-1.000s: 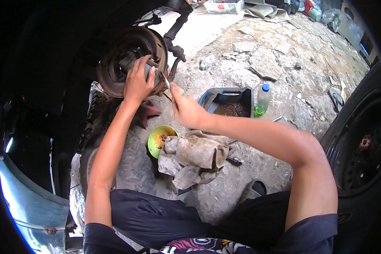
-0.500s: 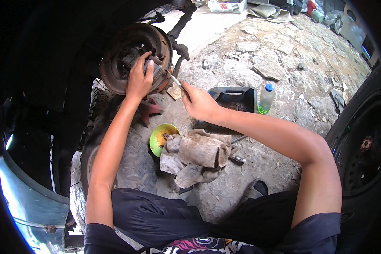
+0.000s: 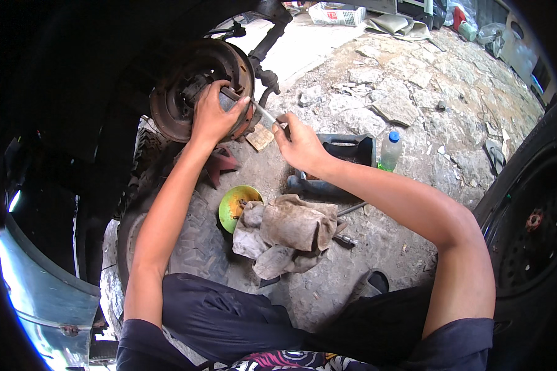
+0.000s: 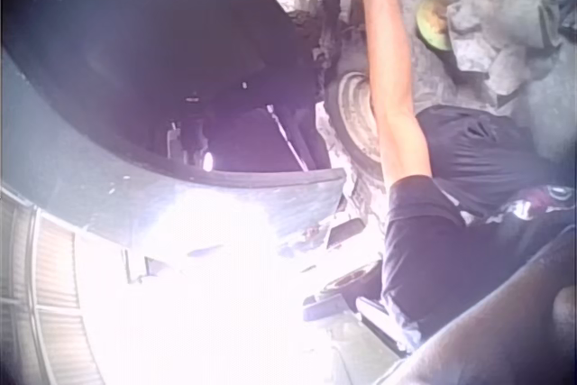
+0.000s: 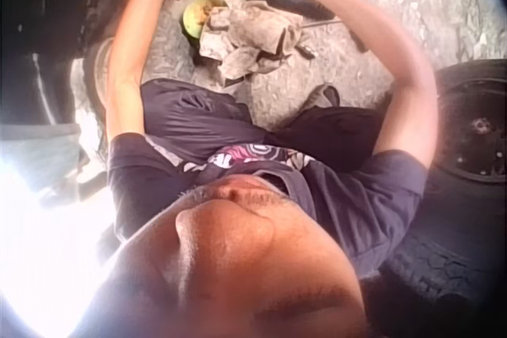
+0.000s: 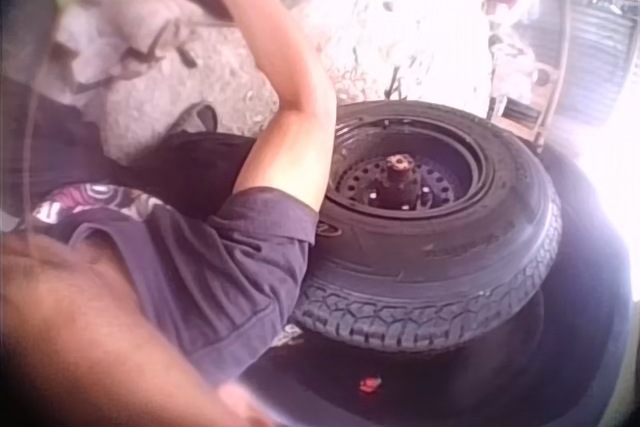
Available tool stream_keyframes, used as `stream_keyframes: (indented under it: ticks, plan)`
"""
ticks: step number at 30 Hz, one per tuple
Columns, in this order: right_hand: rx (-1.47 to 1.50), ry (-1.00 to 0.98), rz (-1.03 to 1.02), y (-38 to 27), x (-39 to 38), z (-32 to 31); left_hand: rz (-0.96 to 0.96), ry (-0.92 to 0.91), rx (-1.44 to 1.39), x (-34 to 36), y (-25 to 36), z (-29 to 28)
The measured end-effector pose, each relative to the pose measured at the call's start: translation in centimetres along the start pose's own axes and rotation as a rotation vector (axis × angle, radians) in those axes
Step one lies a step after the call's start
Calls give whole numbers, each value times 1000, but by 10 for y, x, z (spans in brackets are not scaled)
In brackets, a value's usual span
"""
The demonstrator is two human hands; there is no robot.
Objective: The person cleans and works on a drum brake assembly under a vehicle, using a cloth to wipe components and a small brush to scrub parts, then applies a substance from a tube.
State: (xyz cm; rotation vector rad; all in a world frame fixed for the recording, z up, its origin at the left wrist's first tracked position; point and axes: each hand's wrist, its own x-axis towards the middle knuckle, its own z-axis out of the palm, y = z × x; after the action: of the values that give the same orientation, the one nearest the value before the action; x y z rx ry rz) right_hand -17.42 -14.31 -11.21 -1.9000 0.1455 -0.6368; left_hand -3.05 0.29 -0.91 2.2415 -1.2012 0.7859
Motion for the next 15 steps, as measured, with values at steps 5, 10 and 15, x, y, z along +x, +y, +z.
stream_keyframes:
  ticks: [5,10,15]
  plan:
    - [9,47,-50,5,1,-10,-102,12,-54,2,4,5]
    - [-5,40,-54,-2,4,-15,-117,-33,-93,4,0,3]
    - [37,112,-55,-11,11,-8,-108,-41,-95,4,1,2]
